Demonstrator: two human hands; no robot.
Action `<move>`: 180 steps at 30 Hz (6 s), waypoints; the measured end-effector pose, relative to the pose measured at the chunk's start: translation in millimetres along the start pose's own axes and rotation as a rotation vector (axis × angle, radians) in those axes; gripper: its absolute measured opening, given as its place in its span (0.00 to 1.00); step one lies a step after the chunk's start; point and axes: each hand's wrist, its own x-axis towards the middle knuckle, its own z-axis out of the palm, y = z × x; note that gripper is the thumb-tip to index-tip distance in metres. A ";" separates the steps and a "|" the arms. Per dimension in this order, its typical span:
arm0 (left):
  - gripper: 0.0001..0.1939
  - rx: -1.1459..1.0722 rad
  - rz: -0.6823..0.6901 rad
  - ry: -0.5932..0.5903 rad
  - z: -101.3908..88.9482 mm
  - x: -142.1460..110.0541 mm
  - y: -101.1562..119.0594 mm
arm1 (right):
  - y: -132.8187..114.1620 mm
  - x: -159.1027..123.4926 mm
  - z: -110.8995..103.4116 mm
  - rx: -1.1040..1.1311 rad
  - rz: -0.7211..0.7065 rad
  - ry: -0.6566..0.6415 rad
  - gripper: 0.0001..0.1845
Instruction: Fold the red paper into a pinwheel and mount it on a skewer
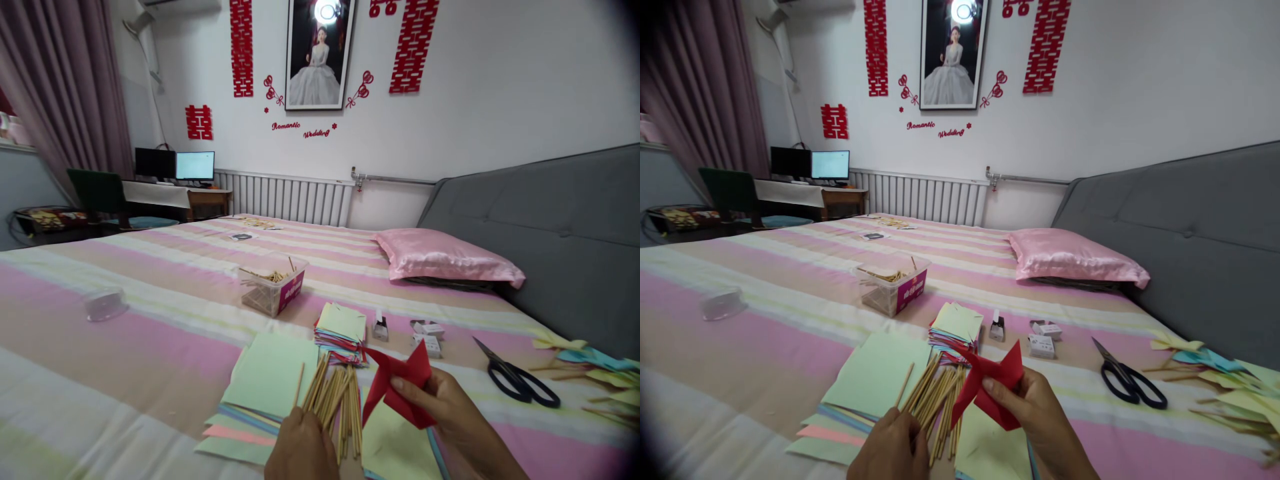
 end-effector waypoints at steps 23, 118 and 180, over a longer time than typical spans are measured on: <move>0.11 -1.015 0.494 -0.007 -1.0 13.1 -19.4 | -30.0 -15.5 -17.7 -0.848 -0.728 -0.156 0.04; 0.12 -0.978 0.623 0.011 -22.8 9.5 -25.3 | -20.9 -20.6 9.9 -0.564 -0.939 -0.191 0.10; 0.15 -0.850 0.679 -0.021 -23.9 7.6 -29.0 | -19.4 -21.4 6.9 -0.557 -0.972 -0.159 0.06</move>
